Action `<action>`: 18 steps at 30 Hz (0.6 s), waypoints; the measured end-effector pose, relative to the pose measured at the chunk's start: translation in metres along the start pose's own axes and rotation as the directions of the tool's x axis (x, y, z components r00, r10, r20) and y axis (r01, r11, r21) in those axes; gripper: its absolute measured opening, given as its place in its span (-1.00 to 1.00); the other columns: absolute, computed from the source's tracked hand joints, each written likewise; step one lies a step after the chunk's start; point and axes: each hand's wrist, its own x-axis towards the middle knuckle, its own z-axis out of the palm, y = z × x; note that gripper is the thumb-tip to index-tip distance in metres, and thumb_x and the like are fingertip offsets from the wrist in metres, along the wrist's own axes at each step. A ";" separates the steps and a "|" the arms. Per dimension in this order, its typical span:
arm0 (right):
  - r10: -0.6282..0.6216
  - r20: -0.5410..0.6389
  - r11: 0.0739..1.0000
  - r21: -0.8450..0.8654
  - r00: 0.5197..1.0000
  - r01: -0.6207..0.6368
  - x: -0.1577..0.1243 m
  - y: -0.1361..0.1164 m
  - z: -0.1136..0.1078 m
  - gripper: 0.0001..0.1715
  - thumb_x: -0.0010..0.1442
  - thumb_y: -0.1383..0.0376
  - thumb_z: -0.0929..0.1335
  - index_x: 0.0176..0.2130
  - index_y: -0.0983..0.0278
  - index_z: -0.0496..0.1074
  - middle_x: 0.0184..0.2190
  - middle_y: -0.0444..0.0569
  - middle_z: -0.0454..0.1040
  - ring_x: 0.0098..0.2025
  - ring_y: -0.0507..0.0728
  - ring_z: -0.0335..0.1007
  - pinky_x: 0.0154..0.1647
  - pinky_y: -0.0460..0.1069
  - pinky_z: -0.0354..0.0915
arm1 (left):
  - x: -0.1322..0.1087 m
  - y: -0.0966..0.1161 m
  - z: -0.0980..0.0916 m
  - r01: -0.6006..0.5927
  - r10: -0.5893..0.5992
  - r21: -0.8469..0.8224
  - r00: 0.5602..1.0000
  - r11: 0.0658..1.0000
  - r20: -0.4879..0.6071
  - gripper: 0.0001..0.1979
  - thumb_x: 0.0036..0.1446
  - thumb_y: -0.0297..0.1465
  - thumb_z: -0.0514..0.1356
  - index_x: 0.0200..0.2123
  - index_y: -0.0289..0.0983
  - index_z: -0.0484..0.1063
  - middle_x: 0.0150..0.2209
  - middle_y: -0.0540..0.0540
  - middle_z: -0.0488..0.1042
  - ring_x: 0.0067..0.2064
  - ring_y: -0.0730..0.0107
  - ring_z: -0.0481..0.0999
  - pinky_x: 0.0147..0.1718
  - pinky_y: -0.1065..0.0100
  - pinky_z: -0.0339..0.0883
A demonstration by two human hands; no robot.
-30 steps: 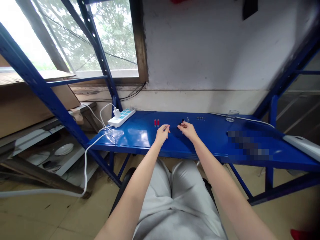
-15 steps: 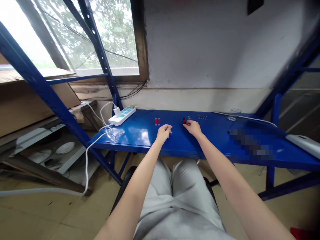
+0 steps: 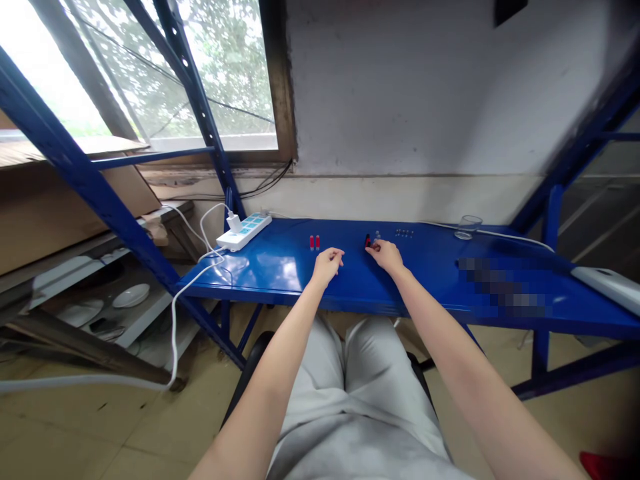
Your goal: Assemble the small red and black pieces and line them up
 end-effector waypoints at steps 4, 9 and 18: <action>0.046 0.018 0.998 0.035 0.999 -0.046 -0.003 0.007 -0.004 -0.78 0.09 0.24 0.31 -0.26 0.31 0.43 -0.35 0.05 0.48 -0.32 0.11 0.39 -0.38 -0.07 0.21 | 0.000 0.001 0.000 -0.006 0.006 -0.004 1.000 1.000 0.005 -0.80 0.07 -0.37 0.06 -0.30 -0.33 0.42 -0.55 0.02 0.36 -0.66 0.65 0.23 -0.68 0.54 0.11; 0.112 0.009 0.994 0.017 0.994 -0.112 -0.009 0.009 -0.007 -0.78 0.10 0.30 0.29 -0.23 0.32 0.43 -0.32 0.07 0.49 -0.27 0.12 0.40 -0.37 -0.07 0.21 | -0.001 0.002 -0.001 -0.022 0.022 -0.013 1.000 1.000 0.006 -0.80 0.07 -0.38 0.05 -0.31 -0.32 0.42 -0.55 0.02 0.36 -0.67 0.64 0.24 -0.68 0.53 0.12; 0.200 -0.041 0.976 -0.073 0.979 -0.203 -0.012 0.005 -0.009 -0.71 0.07 0.11 0.30 -0.35 0.24 0.50 -0.36 0.03 0.51 -0.28 0.18 0.41 -0.46 -0.07 0.19 | 0.000 0.003 -0.004 -0.053 0.032 -0.074 0.965 0.996 -0.259 -0.85 0.08 -0.39 0.03 -0.28 -0.29 0.32 -0.59 0.07 0.33 -0.68 0.63 0.22 -0.65 0.53 0.10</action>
